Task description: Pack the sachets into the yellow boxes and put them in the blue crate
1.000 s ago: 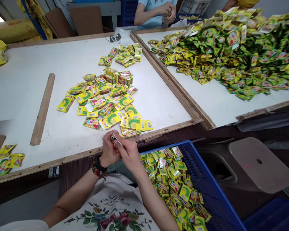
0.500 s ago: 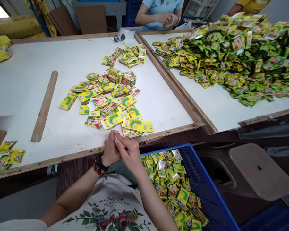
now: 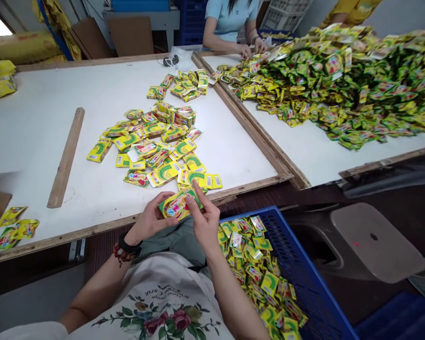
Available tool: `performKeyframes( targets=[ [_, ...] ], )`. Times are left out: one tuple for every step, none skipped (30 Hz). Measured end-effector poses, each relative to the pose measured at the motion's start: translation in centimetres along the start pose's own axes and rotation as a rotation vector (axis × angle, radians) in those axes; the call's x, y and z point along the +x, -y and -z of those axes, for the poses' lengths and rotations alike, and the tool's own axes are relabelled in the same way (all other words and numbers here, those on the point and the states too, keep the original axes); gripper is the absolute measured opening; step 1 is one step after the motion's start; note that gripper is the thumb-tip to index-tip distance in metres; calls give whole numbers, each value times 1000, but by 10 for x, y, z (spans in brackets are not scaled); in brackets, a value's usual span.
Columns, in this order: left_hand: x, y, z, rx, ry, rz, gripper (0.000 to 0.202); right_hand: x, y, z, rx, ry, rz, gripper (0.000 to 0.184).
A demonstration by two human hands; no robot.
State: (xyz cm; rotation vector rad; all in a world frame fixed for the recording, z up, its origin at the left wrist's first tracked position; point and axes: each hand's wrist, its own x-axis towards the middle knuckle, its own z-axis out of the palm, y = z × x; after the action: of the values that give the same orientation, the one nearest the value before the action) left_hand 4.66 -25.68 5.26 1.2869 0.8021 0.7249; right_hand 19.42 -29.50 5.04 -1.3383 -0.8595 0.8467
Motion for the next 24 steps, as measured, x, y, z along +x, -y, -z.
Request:
performKeyframes(
  targets=[
    [-3,-5,-4,-75,1,56,59,-1,3,0,22,-1,-21,52],
    [-5,-10,-9,-134,-12,100,59,-1,5,-1,38,-3,-36,55],
    [-7,-14,-14,-176,-43,128,58,-2,6,-2,48,-14,-39,55],
    [-7,-17,-20,-202,-85,140,58,-3,6,-3,52,-30,-32,54],
    [-8,-20,-24,-215,-121,142,58,-3,6,-3,51,-50,-15,53],
    [-8,-21,-28,-222,-146,140,58,-4,6,-3,48,-70,5,51],
    [-8,-22,-32,-226,-158,138,58,-5,5,-3,42,-86,20,50],
    [-7,-22,-34,-227,-157,135,57,-5,5,-3,36,-98,28,49],
    [-7,-20,-36,-225,-154,130,55,-6,5,-2,33,-104,30,48],
    [-6,-18,-37,-216,-158,117,50,-8,5,-1,30,-107,30,46],
    [-5,-16,-37,-194,-175,92,45,-9,6,1,24,-113,29,44],
    [-3,-14,-38,-155,-192,58,39,-11,8,5,10,-121,28,42],
    [-1,-12,-38,-98,-190,19,35,-14,11,11,-15,-133,26,40],
    [0,-11,-38,-26,-159,-22,33,-16,13,20,-54,-152,28,37],
    [2,-11,-38,54,-99,-59,30,-19,16,32,-112,-177,30,35],
    [3,-10,-38,134,-25,-86,27,-21,18,47,-197,-197,30,34],
    [4,-10,-37,203,41,-101,27,-21,18,62,-311,-204,30,33],
    [6,-9,-36,263,76,-106,32,-20,18,78,-452,-202,28,33],
    [7,-6,-34,320,62,-111,38,-17,16,92,-619,-182,36,34],
    [10,-3,-32,382,5,-120,40,-13,12,102,-780,-150,60,35],
    [13,1,-29,455,-79,-139,39,-7,7,107,-916,-102,107,37],
    [17,6,-25,538,-167,-166,37,1,1,106,-1010,-41,178,37],
    [22,11,-21,627,-236,-193,35,9,-5,100,-1063,37,265,39],
    [27,15,-16,711,-272,-211,32,18,-11,89,-1085,131,356,42]
  ],
)
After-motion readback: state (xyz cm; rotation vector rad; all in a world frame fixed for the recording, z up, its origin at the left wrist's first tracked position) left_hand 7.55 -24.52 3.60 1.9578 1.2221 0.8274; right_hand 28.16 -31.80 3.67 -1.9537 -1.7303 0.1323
